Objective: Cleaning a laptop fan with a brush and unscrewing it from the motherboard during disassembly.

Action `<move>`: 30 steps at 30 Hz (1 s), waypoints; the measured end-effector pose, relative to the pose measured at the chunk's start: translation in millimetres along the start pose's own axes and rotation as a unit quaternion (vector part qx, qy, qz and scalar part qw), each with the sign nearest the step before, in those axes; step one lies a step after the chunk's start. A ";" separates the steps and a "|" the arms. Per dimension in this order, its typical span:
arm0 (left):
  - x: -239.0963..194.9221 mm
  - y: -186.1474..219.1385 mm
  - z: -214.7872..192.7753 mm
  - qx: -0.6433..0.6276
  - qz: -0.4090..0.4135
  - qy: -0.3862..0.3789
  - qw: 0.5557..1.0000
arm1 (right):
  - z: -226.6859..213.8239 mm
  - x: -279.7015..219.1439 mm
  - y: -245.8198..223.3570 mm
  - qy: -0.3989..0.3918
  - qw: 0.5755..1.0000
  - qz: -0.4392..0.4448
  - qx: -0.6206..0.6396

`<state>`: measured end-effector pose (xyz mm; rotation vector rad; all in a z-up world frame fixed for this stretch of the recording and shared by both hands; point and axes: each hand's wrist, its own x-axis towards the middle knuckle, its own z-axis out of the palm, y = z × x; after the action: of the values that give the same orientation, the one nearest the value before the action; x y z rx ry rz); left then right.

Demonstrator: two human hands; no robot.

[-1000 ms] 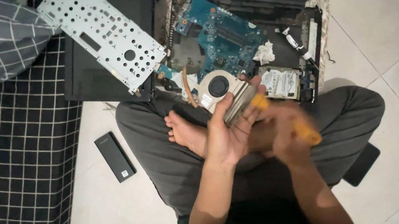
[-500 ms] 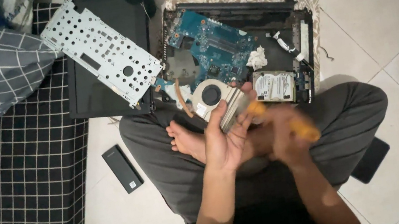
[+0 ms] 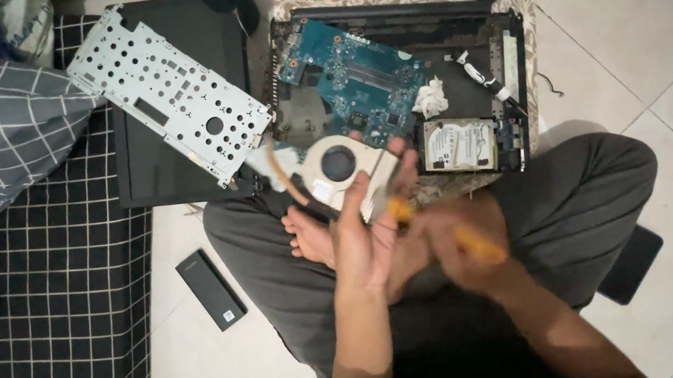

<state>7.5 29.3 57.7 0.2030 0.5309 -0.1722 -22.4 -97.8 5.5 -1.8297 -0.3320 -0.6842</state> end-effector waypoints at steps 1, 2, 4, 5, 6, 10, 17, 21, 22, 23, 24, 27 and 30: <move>0.5 5.3 1.1 -0.001 0.022 0.007 1.000 | -7.2 1.6 22.7 0.021 0.997 -0.049 -0.055; 0.8 10.7 2.3 -0.001 0.043 0.013 0.999 | -14.6 3.1 45.1 0.040 0.988 -0.098 -0.111; 9.4 12.3 -28.1 0.043 0.104 -0.043 0.993 | -28.1 31.6 46.7 -0.007 0.988 -0.068 -0.140; 14.5 13.8 -42.6 0.084 0.168 -0.099 0.977 | -34.2 47.2 48.0 -0.055 0.984 -0.039 -0.165; 17.1 15.9 -48.8 0.084 0.168 -0.102 0.977 | -39.0 46.2 59.8 -0.053 0.984 -0.041 -0.166; 13.3 24.7 -60.0 0.152 0.186 -0.190 0.952 | -43.8 55.6 60.9 -0.201 0.938 0.137 -0.245; 0.8 30.3 -58.2 0.094 0.159 -0.257 0.948 | -12.3 81.3 87.2 -0.217 0.910 0.021 -0.352; 5.2 27.3 -70.0 0.046 0.155 -0.295 0.942 | -4.9 55.3 178.3 -0.175 0.917 -0.071 -0.351; 3.8 27.3 -69.0 0.043 0.168 -0.294 0.940 | -8.3 58.6 179.7 -0.195 0.916 -0.035 -0.348; 2.3 26.3 -68.4 0.040 0.179 -0.293 0.938 | -12.9 61.1 181.2 -0.214 0.914 0.002 -0.346; 3.9 25.5 -68.8 0.039 0.183 -0.291 0.938 | -10.5 65.9 171.7 -0.218 0.914 0.000 -0.343; 13.6 25.7 -69.7 0.025 0.185 -0.285 0.940 | -3.1 79.5 121.7 -0.160 0.950 0.023 -0.266; 22.5 25.1 -71.2 0.047 0.215 -0.263 0.939 | 6.6 83.0 53.3 -0.087 0.987 0.012 -0.132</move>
<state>-2.4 67.9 -10.4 0.3474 -0.0632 0.1755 73.8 -119.2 12.9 -2.1495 -0.3454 -0.5744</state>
